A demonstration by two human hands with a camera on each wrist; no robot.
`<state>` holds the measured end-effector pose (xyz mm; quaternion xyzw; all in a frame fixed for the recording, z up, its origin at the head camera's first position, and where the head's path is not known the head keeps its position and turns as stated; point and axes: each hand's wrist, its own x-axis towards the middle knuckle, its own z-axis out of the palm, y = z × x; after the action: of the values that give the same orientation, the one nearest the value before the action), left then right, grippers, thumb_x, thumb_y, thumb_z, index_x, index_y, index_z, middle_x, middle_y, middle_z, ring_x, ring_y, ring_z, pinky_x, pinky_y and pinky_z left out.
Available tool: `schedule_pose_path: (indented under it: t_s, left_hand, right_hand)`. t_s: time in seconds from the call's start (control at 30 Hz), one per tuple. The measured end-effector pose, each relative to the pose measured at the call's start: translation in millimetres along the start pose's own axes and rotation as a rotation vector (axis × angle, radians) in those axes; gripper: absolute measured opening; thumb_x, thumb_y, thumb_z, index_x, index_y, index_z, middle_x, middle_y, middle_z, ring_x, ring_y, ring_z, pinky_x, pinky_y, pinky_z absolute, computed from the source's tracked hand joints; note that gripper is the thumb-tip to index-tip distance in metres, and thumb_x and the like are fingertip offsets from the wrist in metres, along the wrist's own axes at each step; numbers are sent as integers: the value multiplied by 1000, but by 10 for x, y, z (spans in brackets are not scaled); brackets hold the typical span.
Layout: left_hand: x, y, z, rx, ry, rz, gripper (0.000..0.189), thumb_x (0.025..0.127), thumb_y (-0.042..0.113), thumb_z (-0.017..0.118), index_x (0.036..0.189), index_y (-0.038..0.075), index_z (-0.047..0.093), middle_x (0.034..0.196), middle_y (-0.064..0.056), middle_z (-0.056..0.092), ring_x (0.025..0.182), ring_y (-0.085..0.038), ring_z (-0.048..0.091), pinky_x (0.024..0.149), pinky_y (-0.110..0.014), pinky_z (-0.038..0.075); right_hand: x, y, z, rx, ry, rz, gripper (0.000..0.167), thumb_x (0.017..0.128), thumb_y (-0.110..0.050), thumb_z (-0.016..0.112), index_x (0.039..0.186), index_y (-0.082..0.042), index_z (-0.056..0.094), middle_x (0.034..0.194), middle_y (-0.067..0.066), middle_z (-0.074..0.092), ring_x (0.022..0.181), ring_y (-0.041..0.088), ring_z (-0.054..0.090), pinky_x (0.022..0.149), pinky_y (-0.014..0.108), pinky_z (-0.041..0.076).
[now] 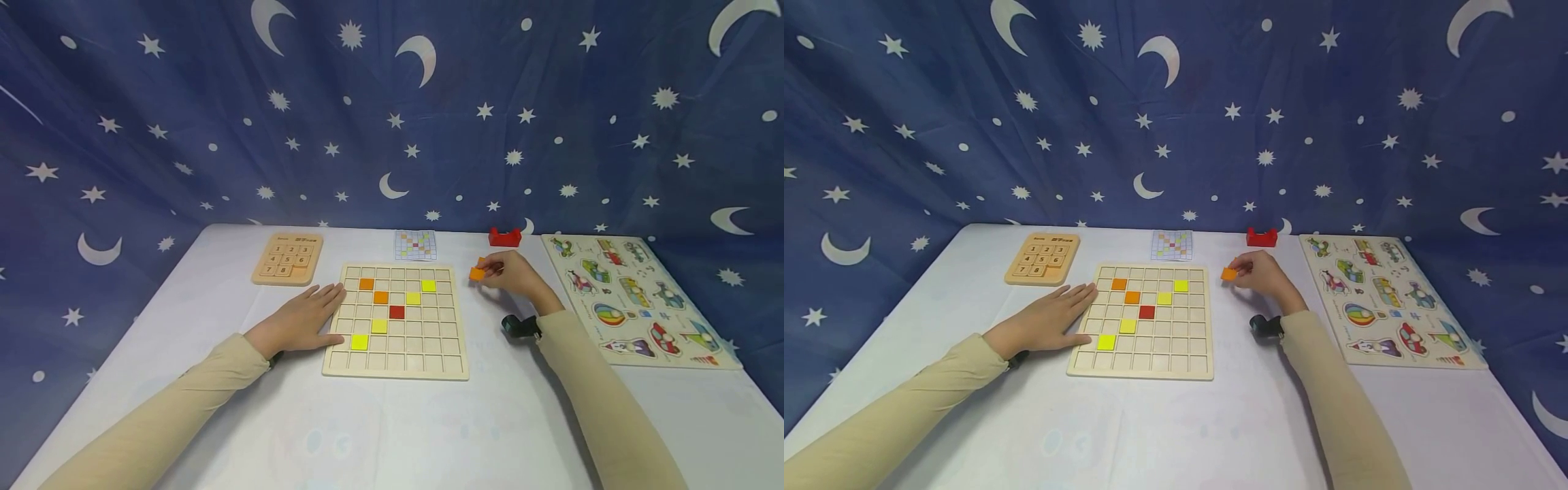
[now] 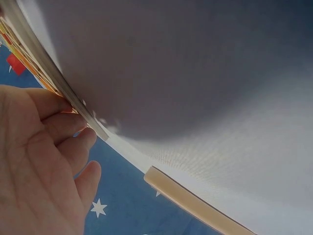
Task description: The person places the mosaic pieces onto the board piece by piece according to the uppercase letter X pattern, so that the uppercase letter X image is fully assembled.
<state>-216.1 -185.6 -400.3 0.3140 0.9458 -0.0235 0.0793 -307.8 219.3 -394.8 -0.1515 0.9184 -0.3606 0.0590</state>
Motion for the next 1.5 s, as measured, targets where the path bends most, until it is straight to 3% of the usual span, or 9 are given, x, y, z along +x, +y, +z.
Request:
schedule_pose_path:
  t_s: [0.3, 0.53, 0.97, 1.13, 1.5]
  left_hand:
    - [-7, 5, 5, 0, 0, -5, 87, 91, 59, 45, 147, -3, 23, 155, -19, 21, 143, -35, 22, 118, -49, 19]
    - [-8, 10, -1, 2, 3, 2, 86, 91, 59, 45, 147, -4, 23, 155, -19, 21, 143, -35, 23, 118, -49, 20]
    - [-4, 7, 4, 6, 7, 4, 86, 91, 58, 45, 147, -4, 23, 155, -19, 22, 143, -35, 23, 118, -49, 20]
    - [0, 5, 1, 13, 7, 9, 86, 91, 58, 45, 147, -4, 23, 155, -19, 22, 143, -35, 23, 118, -49, 20]
    - [9, -1, 0, 26, 11, 10, 86, 91, 59, 45, 147, -4, 23, 155, -19, 22, 143, -34, 24, 118, -48, 21]
  right_hand:
    - [-134, -366, 225, 38, -94, -171, 22, 74, -3, 74, 95, 1, 70, 82, 9, 63, 72, 16, 54, 67, 20, 52]
    - [-141, -548, 438, -14, -205, -189, 24, 74, -3, 76, 98, 0, 70, 88, 10, 65, 75, 14, 55, 72, 22, 53]
    - [-163, -784, 715, -31, -342, -253, 23, 74, -5, 77, 95, -3, 70, 84, 6, 65, 72, 9, 54, 66, 17, 52]
    - [-151, -819, 765, -55, -376, -276, 22, 74, -5, 77, 95, -3, 71, 81, 4, 66, 69, 8, 53, 64, 16, 51]
    - [-158, -844, 783, -96, -405, -228, 22, 73, -8, 80, 93, -6, 70, 76, 1, 63, 68, 8, 52, 63, 16, 49]
